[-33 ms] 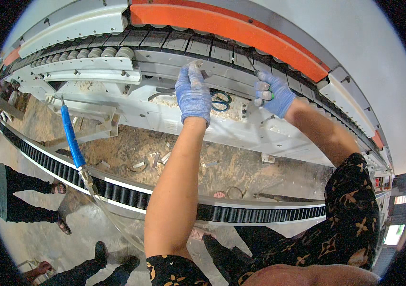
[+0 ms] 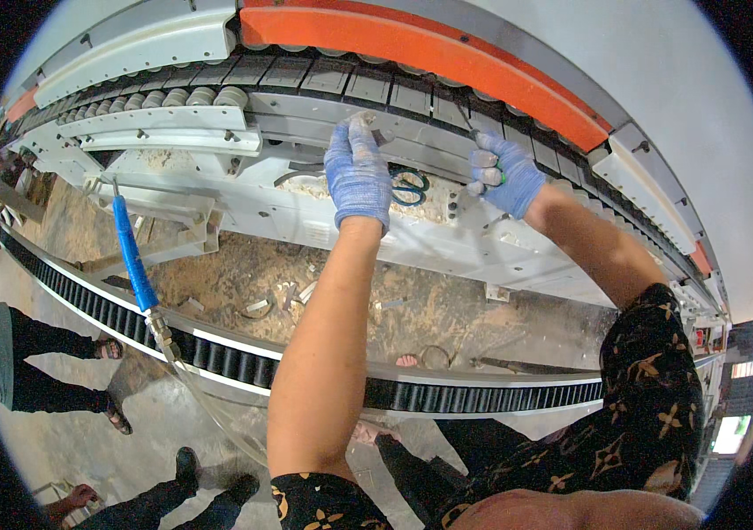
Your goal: The person uses a screwdriver and pliers to adjust and remove small components from a large industrial machine. They work along a curved section of the equipment, manipulating fasteners and parts with both hands.
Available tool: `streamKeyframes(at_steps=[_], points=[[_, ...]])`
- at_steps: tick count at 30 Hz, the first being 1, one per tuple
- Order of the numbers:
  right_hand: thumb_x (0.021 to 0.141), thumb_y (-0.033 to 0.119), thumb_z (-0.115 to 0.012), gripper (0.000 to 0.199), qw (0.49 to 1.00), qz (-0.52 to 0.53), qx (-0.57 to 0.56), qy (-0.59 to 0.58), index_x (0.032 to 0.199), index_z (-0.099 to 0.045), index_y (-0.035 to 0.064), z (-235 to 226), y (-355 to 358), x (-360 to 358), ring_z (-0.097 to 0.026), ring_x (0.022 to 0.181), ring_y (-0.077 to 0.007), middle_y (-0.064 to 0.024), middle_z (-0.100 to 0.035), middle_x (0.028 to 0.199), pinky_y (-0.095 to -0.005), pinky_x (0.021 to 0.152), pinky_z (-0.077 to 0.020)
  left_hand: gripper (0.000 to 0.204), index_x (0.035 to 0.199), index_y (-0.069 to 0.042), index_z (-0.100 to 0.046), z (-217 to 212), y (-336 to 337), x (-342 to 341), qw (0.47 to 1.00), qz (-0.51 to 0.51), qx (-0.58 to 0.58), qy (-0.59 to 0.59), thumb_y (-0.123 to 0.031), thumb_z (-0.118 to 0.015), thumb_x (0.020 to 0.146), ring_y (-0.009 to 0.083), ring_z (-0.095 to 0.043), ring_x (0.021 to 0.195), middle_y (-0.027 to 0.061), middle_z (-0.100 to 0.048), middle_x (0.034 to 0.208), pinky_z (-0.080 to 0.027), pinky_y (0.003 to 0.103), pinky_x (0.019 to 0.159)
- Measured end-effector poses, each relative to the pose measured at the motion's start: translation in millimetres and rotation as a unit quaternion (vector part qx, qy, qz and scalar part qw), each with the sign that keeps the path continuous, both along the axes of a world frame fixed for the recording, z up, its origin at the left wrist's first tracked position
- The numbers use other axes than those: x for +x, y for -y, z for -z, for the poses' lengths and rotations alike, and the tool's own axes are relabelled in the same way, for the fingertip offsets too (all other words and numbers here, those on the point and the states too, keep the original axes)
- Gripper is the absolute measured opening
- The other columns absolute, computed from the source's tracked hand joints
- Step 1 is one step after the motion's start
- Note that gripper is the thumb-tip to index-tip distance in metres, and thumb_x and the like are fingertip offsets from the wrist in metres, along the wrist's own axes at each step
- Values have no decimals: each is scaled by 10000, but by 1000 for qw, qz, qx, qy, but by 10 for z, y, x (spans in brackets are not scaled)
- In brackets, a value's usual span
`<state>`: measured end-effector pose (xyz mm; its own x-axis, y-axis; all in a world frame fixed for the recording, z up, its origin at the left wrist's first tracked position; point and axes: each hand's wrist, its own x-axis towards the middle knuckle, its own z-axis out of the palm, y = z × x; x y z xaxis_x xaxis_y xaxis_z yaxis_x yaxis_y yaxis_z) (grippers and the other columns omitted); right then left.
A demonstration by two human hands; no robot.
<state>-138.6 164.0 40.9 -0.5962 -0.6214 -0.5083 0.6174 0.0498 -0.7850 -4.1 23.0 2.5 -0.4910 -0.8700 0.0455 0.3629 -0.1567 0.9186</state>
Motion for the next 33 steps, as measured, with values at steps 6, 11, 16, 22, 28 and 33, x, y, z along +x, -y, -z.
streamKeyframes(at_steps=[6,11,16,22,28,33], points=[[926,242,-445,146,997,-44,-66,20,783,-430,220,54,-309,-26,-332,362,-66,86,-363,511,-293,484,-346,304,998,-20,-584,47,48,-25,1000,0,-14,-6,-255,-399,940,150,-559,753,78,-592,836,-437,298,706],[927,249,-450,81,997,-16,11,-72,854,-434,221,-16,-303,-55,-349,369,-58,97,-370,523,-313,470,-373,298,1003,-25,-575,58,46,-31,999,5,11,-37,-253,-393,944,142,-568,740,82,-597,841,-432,286,697],[909,232,-458,165,983,5,101,-154,1073,-456,220,71,-181,-20,-326,371,-73,67,-372,539,-294,442,-369,295,993,-28,-575,18,27,19,999,8,16,-31,-262,-401,944,136,-566,734,71,-593,816,-426,274,688],[916,223,-431,400,957,-5,173,-233,1309,-358,227,104,8,123,-330,377,-95,50,-387,563,-294,390,-365,301,984,-29,-581,71,72,-19,1000,13,9,-13,-270,-407,943,138,-556,725,69,-592,809,-431,279,679],[915,213,-425,412,969,4,150,-196,1318,-337,225,90,140,167,-338,384,-92,50,-390,566,-289,393,-370,306,977,-19,-588,51,25,-13,1000,-3,-16,-12,-266,-411,941,153,-545,726,85,-598,809,-436,304,697],[914,218,-426,380,965,-34,151,-211,1285,-347,235,72,99,118,-342,393,-89,55,-379,559,-300,414,-377,334,987,-14,-587,70,46,-36,999,-18,-43,26,-291,-405,937,169,-554,738,97,-611,823,-435,316,711]])
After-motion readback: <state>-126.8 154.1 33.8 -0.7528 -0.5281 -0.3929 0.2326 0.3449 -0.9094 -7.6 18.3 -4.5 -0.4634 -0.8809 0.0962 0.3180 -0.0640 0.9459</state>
